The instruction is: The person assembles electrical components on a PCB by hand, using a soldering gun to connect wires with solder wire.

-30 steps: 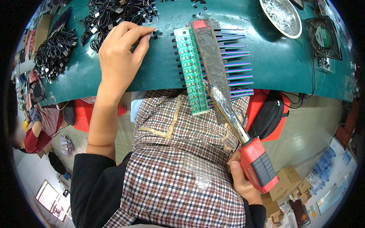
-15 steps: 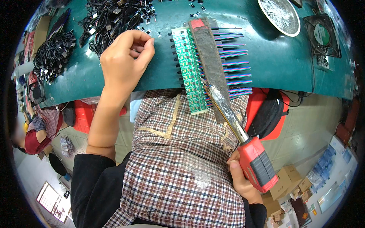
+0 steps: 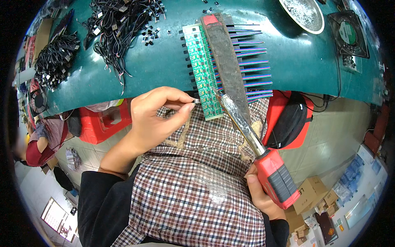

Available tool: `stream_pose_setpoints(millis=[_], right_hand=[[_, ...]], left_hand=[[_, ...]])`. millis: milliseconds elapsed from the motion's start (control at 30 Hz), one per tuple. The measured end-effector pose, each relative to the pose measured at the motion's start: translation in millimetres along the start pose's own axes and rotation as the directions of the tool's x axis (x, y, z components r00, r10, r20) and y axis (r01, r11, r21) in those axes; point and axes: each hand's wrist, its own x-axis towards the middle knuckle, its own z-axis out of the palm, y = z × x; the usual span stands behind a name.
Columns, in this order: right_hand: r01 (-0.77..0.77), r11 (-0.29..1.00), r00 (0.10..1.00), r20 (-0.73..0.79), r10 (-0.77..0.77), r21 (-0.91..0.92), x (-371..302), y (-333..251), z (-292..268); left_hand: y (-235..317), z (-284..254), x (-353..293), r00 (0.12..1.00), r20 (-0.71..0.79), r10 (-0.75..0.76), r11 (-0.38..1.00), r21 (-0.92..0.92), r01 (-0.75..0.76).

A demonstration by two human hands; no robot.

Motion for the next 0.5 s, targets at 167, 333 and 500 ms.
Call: stream_pose_setpoints(millis=[167,333,500], right_hand=[[-0.022,0.998,1.000,0.018,0.023,-0.052,-11.2,9.1,-11.3],[-0.027,0.999,0.999,-0.031,0.026,-0.037,-13.9,15.7,-7.9],[0.037,0.993,0.991,0.135,-0.021,-0.116,-5.4,18.4,-10.9]], left_hand=[[-5.3,5.0,0.6,0.999,0.051,0.003,1.000,-0.013,-0.002],[-6.5,8.1,1.9,0.999,0.051,0.015,1.000,0.024,-0.016],[-6.6,7.9,1.0,0.999,0.053,0.001,0.999,0.038,-0.003]])
